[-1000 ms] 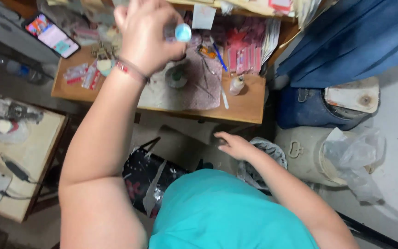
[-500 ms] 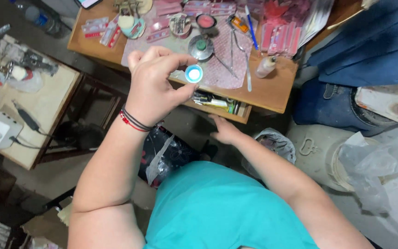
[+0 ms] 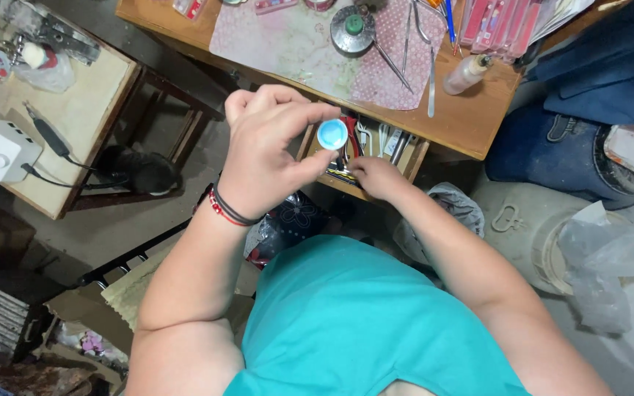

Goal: The person is preparing dental molds by applying a liquid coating to their interior surfaces using a small brush at a laboratory workbench.

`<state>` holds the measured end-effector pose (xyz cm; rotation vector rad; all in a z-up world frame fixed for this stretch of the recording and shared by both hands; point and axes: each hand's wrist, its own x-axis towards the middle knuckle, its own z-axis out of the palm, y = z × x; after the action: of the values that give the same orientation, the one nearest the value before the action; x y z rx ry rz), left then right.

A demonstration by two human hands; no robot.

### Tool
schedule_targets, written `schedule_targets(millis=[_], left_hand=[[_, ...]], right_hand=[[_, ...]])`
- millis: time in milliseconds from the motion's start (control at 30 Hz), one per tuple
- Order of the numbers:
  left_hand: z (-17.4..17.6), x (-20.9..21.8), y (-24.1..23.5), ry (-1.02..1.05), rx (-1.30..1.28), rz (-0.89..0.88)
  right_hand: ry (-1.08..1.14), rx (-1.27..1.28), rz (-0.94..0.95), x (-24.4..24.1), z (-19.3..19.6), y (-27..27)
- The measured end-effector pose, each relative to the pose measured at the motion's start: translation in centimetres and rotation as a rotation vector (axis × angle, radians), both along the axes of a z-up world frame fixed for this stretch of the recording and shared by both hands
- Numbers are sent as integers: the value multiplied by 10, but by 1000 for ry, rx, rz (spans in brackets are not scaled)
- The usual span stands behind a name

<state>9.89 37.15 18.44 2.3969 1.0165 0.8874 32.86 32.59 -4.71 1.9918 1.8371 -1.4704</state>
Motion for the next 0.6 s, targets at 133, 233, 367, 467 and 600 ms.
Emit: schedule_targets(millis=[133, 233, 367, 467, 600], left_hand=[[-9, -2, -4, 19, -20, 23], [-10, -4, -4, 33, -8, 24], [-14, -6, -3, 62, -20, 25], [-17, -5, -4, 84, -34, 29], [-21, 1, -3, 89, -57, 15]], right_hand=[[146, -110, 81, -19, -38, 9], [86, -200, 44, -22, -33, 10], [234, -224, -67, -6, -34, 5], [281, -235, -139, -7, -6, 5], [131, -185, -63, -14, -10, 0]])
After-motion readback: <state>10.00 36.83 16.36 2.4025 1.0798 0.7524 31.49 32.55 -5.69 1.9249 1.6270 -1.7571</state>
